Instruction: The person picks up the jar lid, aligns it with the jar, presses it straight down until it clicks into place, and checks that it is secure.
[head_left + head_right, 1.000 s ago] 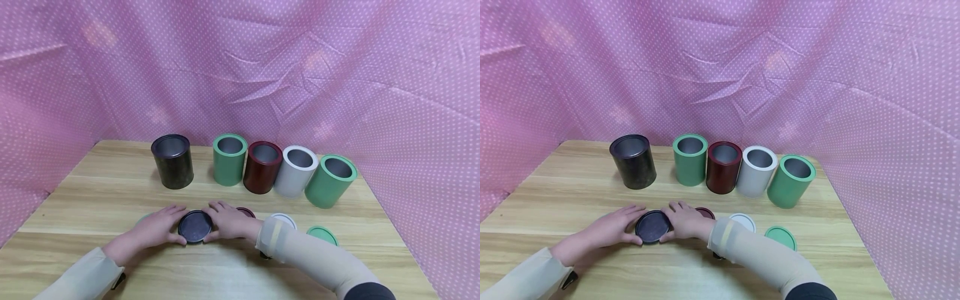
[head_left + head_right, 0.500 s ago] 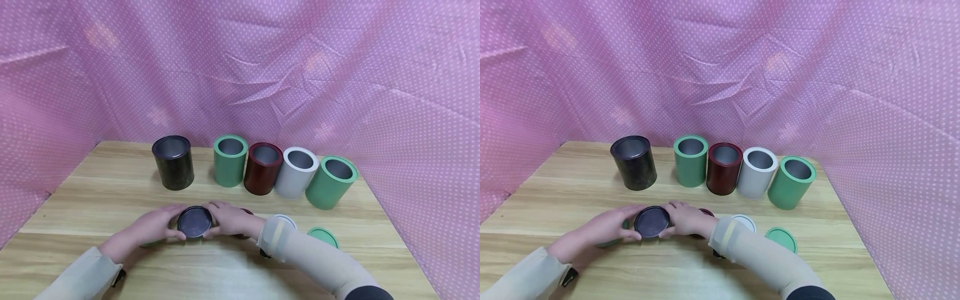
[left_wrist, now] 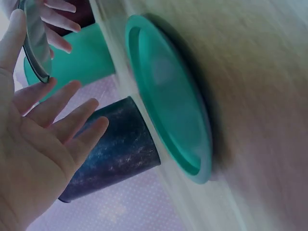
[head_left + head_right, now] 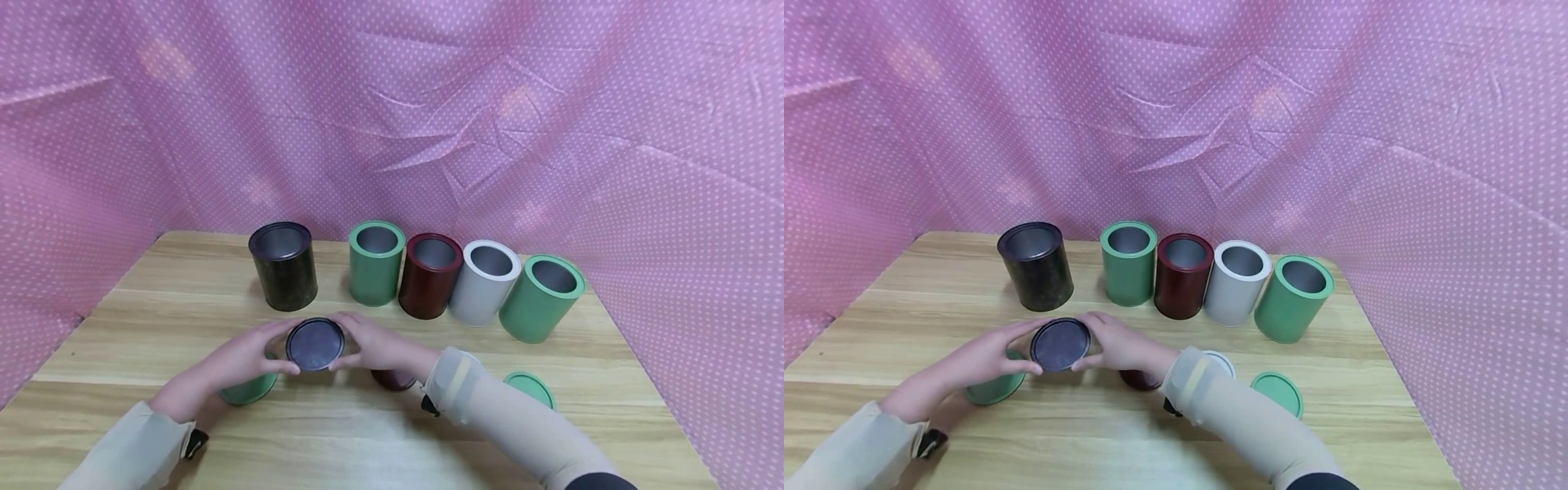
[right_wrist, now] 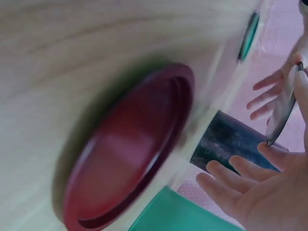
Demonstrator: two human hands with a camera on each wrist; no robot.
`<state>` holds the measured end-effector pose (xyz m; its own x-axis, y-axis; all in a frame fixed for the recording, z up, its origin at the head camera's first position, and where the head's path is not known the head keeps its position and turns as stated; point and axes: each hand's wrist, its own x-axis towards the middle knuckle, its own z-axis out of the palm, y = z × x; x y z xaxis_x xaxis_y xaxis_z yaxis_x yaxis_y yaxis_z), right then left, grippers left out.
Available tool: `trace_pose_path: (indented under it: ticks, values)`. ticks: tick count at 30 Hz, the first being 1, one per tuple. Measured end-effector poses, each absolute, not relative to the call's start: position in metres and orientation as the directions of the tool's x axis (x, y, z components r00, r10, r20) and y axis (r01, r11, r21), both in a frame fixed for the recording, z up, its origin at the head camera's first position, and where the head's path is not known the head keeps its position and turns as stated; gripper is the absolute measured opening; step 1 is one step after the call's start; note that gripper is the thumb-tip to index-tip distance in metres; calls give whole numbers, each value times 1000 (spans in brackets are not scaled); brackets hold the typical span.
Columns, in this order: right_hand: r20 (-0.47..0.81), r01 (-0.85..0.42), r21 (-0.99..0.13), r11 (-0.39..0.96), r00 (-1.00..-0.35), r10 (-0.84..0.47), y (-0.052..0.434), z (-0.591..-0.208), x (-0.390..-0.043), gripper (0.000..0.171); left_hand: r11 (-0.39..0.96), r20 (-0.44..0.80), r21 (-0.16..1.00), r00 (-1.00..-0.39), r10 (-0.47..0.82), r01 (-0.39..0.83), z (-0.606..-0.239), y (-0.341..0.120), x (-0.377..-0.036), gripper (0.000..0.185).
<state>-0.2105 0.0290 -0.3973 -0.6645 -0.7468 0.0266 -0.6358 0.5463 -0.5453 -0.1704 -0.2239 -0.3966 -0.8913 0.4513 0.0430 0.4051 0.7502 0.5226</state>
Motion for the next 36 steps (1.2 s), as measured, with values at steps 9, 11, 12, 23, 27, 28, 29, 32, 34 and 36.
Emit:
trace_pose_path:
  ticks: [9,11,12,23,27,28,29,32,34,36]
  values:
    - [98,-649,-614,450,-628,-772,30,-386,-217,77,664,133,603,-877,462,441,-392,-228,-171,79]
    - [98,-633,-637,440,-633,-768,31,-384,-217,77,652,156,609,-874,461,452,-390,-228,-171,78]
    - [101,-627,-645,437,-636,-765,31,-382,-217,76,650,167,608,-874,457,456,-389,-228,-170,77]
    - [147,-583,-694,421,-689,-710,29,-368,-217,76,620,252,629,-877,409,469,-373,-230,-166,76]
    - [190,-587,-707,394,-694,-694,28,-364,-217,77,613,261,642,-883,390,461,-367,-231,-167,77]
    - [199,-593,-705,389,-692,-694,28,-364,-217,77,612,258,648,-886,385,454,-365,-231,-167,77]
    - [212,-603,-701,381,-685,-697,27,-363,-218,77,610,255,654,-890,379,447,-363,-231,-166,77]
    - [242,-623,-692,365,-676,-696,24,-361,-218,78,614,245,667,-903,354,422,-358,-231,-164,78]
    - [250,-622,-695,360,-679,-690,23,-357,-218,78,617,246,670,-908,339,412,-355,-232,-163,78]
    - [253,-614,-705,355,-685,-683,21,-354,-219,78,618,251,674,-912,323,404,-352,-232,-161,79]
